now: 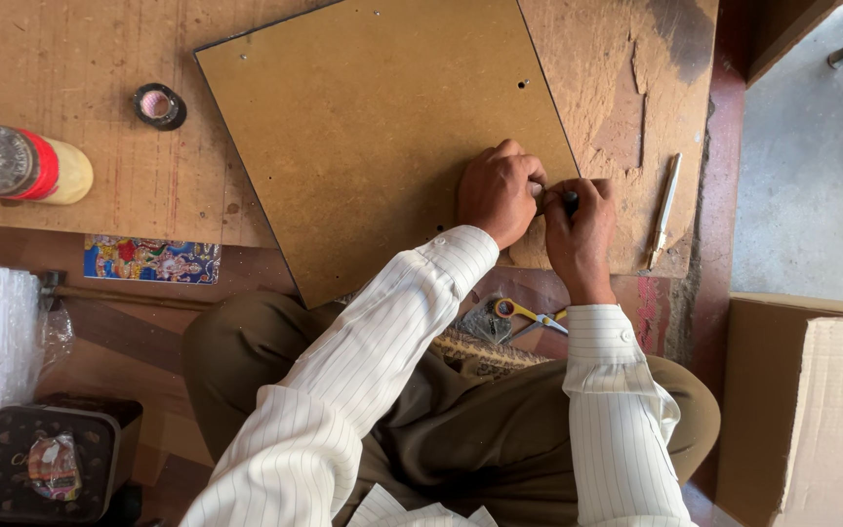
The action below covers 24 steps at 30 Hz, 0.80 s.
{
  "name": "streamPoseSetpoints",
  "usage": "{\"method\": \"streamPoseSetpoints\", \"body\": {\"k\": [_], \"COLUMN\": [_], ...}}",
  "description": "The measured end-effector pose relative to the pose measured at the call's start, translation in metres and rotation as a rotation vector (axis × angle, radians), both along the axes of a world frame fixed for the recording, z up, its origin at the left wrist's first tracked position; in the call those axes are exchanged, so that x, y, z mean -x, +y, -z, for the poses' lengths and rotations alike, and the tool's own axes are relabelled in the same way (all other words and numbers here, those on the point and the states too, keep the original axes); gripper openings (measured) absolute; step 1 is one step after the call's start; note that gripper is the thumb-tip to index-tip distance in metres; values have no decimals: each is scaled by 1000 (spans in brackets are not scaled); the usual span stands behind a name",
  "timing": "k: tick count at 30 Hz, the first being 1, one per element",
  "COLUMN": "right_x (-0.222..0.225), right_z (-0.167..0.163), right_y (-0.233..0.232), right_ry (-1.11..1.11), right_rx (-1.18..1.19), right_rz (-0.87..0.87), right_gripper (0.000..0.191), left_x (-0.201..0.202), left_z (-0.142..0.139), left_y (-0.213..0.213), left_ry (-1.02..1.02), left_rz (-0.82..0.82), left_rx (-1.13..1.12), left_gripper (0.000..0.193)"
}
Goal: The person sits on the floor at a workbench and uses a screwdriver to drive screws through a hardboard backing into a picture frame, working around the edges. They then place the framed religious print into a cardboard box, close the box flaps, and pick up small hardware packets.
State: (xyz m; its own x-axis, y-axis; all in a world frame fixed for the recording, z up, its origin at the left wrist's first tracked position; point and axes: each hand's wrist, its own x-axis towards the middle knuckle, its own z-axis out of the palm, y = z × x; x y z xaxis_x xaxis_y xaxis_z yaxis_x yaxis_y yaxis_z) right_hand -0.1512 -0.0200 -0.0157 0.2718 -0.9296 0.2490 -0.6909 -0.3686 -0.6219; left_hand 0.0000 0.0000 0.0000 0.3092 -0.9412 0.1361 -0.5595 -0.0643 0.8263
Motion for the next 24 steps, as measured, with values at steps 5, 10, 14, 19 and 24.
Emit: {"method": "streamPoseSetpoints", "body": {"k": [5,10,14,19,24], "right_x": [-3,-6,-6,-15,26], "right_z": [-18,-24,-25,-29,-53], "right_y": [5,12,8,9,23], "right_ry": [-122,-411,-570,-824,-1198], "right_rx": [-103,-246,-336,-533,-492], "right_rz": [60,199,244,334,283], "right_gripper": [7,7,9,18,25], "left_x": [1,1,-2,-26,1], "left_z": [-4,-7,-12,-11,-2], "left_y": [1,4,5,9,26], "left_ry": [-25,-42,-75,-181,-270], "left_rz": [6,-5,59,188,192], "left_rx": [24,92,83,224,269], "left_gripper": [6,10,8,7,19]}}
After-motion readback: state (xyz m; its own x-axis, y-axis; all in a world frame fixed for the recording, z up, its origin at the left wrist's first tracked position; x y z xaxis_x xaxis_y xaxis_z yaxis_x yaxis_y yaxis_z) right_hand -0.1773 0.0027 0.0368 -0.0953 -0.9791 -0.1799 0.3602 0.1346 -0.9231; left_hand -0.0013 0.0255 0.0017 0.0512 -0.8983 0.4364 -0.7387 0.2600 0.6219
